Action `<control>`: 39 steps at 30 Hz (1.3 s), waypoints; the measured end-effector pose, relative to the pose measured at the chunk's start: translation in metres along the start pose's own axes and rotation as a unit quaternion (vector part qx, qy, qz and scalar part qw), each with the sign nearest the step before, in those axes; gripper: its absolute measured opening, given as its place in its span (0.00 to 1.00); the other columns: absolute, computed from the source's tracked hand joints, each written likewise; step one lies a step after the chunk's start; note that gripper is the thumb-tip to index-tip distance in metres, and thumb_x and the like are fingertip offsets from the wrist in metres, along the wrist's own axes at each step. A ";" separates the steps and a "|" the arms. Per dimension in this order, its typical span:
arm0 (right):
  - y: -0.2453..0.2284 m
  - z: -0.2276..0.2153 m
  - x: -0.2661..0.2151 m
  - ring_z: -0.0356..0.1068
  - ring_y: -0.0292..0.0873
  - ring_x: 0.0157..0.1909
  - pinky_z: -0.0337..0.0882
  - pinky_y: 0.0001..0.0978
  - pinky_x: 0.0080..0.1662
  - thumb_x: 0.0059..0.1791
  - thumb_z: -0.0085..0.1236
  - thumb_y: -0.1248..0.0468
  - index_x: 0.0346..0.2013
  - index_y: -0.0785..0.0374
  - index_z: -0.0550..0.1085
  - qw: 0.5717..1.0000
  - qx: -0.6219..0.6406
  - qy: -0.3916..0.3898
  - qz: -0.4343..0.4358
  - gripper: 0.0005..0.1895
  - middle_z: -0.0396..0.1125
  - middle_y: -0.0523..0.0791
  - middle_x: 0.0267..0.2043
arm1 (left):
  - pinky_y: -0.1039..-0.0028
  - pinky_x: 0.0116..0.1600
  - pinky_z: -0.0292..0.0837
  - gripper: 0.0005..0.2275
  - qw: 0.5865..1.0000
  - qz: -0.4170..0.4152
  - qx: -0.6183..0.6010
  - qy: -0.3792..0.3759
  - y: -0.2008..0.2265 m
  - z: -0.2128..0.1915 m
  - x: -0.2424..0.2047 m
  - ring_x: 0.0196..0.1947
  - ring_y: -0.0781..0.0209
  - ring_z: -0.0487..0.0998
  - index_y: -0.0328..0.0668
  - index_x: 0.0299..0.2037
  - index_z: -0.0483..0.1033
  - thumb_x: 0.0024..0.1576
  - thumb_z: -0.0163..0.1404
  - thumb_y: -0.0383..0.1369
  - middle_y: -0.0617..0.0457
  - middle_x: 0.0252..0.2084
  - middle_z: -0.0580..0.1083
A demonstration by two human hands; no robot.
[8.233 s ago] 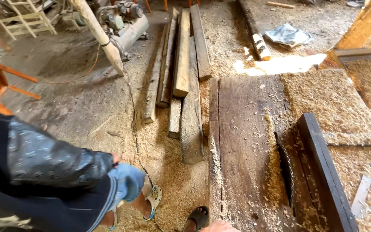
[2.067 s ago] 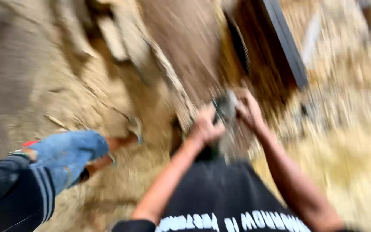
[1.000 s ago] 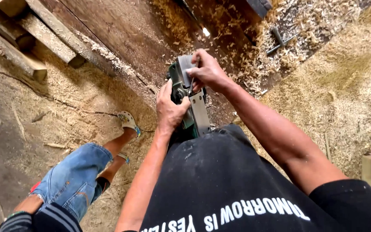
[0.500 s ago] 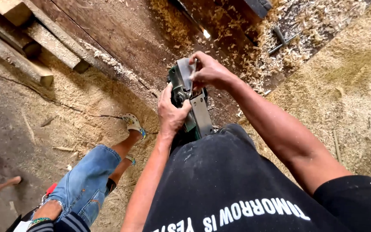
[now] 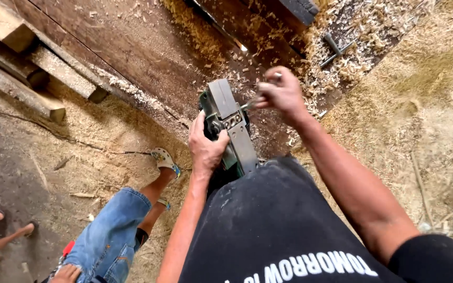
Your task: Adjusting the blades of an electric wood planer using a screwdriver in a workshop.
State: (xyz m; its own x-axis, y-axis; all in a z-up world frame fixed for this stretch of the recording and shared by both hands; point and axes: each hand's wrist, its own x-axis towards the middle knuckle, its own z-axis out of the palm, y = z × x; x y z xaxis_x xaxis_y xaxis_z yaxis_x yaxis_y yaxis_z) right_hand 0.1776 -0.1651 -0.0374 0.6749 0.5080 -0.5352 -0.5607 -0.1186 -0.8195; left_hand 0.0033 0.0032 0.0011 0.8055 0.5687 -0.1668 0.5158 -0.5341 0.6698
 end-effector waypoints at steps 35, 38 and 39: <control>0.067 0.015 -0.053 0.68 0.37 0.39 0.69 0.34 0.42 0.54 0.51 0.55 0.43 0.63 0.77 0.979 -0.203 0.011 -0.008 0.15 0.72 0.43 0.37 | 0.57 0.49 0.75 0.24 0.999 0.012 0.012 0.037 0.012 -0.003 0.004 0.43 0.47 0.78 0.35 0.57 0.73 0.50 0.55 0.39 0.41 0.46 0.75; 0.080 0.006 -0.057 0.67 0.38 0.39 0.69 0.35 0.42 0.54 0.48 0.54 0.43 0.63 0.77 0.979 -0.192 0.039 0.051 0.16 0.71 0.44 0.38 | 0.57 0.41 0.76 0.20 0.997 -0.075 0.015 -0.011 0.020 -0.003 0.001 0.37 0.49 0.77 0.39 0.52 0.74 0.51 0.52 0.40 0.45 0.40 0.73; 0.090 0.002 -0.060 0.68 0.40 0.41 0.69 0.36 0.44 0.55 0.48 0.53 0.45 0.64 0.76 0.978 -0.202 0.042 0.003 0.18 0.72 0.45 0.39 | 0.58 0.42 0.75 0.18 0.999 -0.037 0.006 -0.012 0.018 -0.002 -0.003 0.38 0.49 0.77 0.37 0.48 0.73 0.50 0.52 0.38 0.46 0.39 0.73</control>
State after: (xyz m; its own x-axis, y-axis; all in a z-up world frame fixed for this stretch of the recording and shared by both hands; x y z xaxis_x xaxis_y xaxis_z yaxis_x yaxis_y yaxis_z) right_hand 0.0860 -0.2048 -0.0791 0.7193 0.4359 -0.5409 -0.3400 -0.4581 -0.8213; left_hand 0.0095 -0.0068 0.0155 0.7720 0.5915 -0.2327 0.5773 -0.4992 0.6462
